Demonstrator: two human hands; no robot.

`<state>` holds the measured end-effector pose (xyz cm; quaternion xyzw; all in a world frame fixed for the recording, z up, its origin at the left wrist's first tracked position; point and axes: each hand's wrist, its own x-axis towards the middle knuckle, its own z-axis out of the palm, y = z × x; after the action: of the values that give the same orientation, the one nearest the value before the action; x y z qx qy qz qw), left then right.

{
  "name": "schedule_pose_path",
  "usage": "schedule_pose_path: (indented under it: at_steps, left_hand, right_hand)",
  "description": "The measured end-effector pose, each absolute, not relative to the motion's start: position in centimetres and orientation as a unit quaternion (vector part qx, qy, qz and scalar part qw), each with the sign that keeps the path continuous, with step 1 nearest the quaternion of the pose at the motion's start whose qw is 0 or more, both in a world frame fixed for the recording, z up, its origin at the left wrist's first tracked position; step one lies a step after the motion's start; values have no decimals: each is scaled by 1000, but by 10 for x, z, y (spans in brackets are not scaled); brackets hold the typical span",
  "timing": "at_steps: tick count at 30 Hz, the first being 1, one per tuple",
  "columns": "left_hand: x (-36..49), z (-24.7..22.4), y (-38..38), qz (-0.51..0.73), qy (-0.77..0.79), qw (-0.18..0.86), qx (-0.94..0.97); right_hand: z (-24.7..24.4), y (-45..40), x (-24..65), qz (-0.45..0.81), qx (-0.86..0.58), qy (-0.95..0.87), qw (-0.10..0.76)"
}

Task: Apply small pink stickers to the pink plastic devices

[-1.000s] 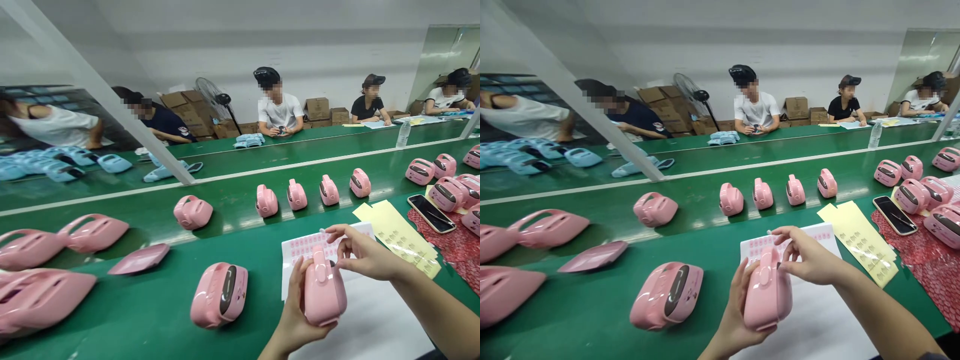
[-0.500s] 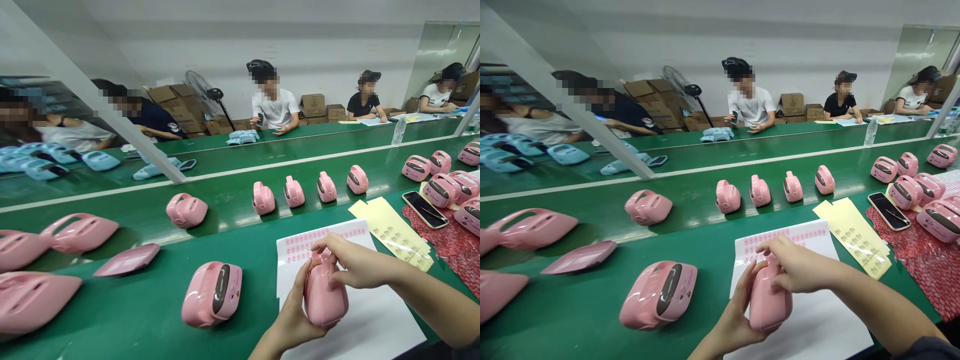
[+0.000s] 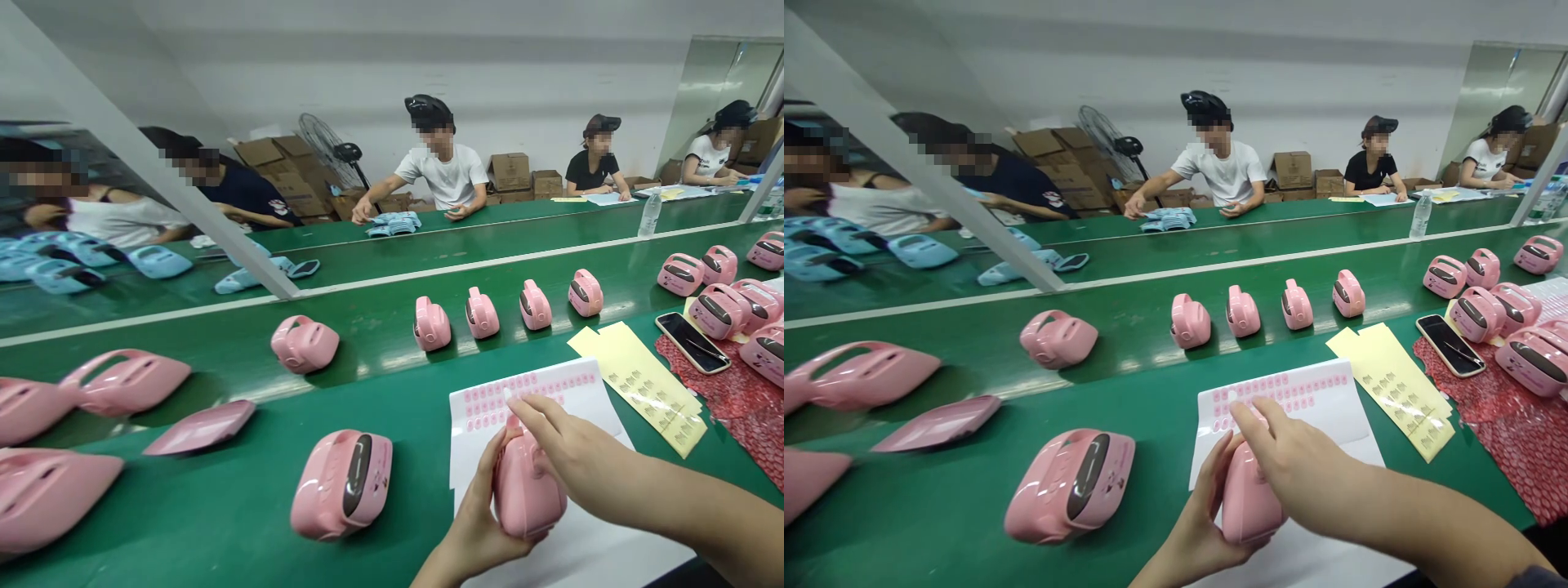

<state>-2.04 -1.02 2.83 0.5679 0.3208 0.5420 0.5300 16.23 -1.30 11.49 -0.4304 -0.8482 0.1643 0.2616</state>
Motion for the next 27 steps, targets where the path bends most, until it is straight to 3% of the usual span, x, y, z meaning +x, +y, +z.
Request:
schedule_pose_path:
  at_steps: [4,10,17,27]
  left_hand:
    - [-26,26,-9,497,301,497,645]
    - [-24,31,-8,506,276,445,685]
    - [-22,36,-11,505,266,448,688]
    - [-18,29,-11,447,278,444,725]
  right_hand:
    - [110,-21,163,75,-450,-853,255]
    - [125,-16,171,145,-331,-882,303]
    - [118,-16,172,193,-321,-867,329]
    - [119,-6,164,451,-435,-684,373]
